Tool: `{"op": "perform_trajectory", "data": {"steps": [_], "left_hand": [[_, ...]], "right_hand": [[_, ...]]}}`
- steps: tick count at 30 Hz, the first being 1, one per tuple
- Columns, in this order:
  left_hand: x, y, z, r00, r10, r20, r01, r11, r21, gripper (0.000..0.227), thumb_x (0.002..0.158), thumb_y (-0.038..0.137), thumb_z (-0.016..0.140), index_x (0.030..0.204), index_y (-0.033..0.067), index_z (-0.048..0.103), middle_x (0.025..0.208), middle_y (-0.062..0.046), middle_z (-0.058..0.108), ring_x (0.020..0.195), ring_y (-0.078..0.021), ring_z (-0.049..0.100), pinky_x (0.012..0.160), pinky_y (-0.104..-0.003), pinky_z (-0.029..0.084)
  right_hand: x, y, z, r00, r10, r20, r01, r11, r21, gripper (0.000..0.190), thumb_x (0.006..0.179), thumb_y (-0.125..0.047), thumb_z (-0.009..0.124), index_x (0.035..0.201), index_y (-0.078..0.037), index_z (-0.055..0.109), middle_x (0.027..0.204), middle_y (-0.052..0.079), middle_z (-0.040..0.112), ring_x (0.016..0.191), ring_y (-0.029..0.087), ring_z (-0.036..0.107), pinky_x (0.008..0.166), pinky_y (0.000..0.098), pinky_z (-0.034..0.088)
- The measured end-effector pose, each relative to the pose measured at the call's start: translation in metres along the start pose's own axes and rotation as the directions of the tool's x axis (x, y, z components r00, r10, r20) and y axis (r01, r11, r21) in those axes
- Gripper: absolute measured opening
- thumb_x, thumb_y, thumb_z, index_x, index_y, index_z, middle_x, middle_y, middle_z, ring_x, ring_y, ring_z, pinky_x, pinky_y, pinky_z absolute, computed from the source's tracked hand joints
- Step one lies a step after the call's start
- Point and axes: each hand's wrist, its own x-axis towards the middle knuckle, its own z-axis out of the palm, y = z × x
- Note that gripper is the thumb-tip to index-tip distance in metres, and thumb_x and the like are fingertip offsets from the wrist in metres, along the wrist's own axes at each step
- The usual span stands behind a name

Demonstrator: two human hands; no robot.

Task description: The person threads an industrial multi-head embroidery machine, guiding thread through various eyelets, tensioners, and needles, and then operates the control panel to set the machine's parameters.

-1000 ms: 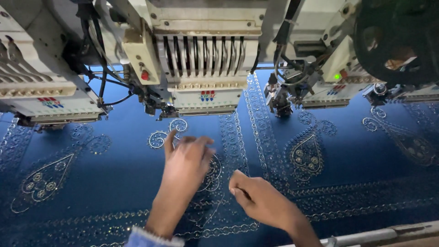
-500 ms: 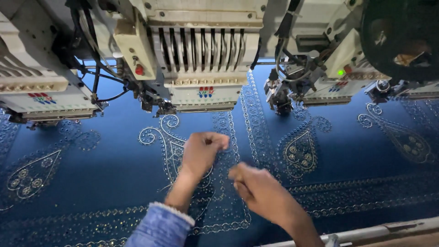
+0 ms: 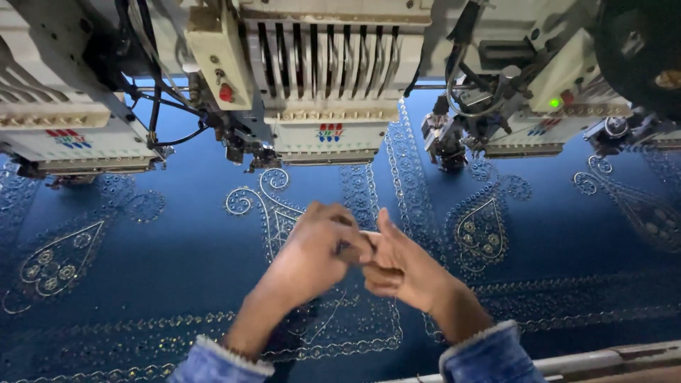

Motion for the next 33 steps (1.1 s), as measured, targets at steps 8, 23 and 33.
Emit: {"op": "perform_trajectory", "data": {"steps": [8,23,33], "left_hand": [[0.029,-0.056,0.042,0.875,-0.477,-0.078,0.376,0.774,-0.51,0.016,0.089,0.022,0.069,0.093,0.0136,0.083,0.086,-0.011,0.077,0.062,-0.0239,0.065,0.04,-0.035,0.052],[0.006,-0.01,0.013,0.887,-0.293,-0.357,-0.07,0.679,-0.731,0.02,0.108,0.018,0.036,0.1,0.0082,0.05,0.098,-0.021,0.063,0.111,-0.0418,0.059,0.101,-0.047,0.038],[-0.037,-0.003,0.008,0.863,-0.269,0.427,0.444,0.806,-0.39,0.02,0.105,0.026,0.052,0.091,0.0136,0.059,0.079,0.0,0.054,0.072,-0.0135,0.047,0.067,-0.033,0.041]], "right_hand": [[0.02,-0.023,-0.005,0.945,-0.202,-0.258,0.109,0.936,-0.336,0.037,0.1,-0.014,0.064,0.128,0.01,0.066,0.06,-0.006,0.044,0.043,-0.003,0.035,0.037,0.014,0.031],[0.047,0.005,0.001,0.809,-0.507,-0.297,0.408,0.849,-0.337,0.027,0.103,-0.019,0.058,0.106,-0.001,0.077,0.089,0.013,0.074,0.086,0.018,0.066,0.082,0.0311,0.053],[0.056,-0.054,0.037,0.8,-0.097,-0.593,0.07,0.995,-0.067,0.057,0.095,-0.03,0.053,0.143,0.002,0.055,0.132,0.03,0.063,0.117,0.041,0.066,0.105,0.0496,0.056]]}}
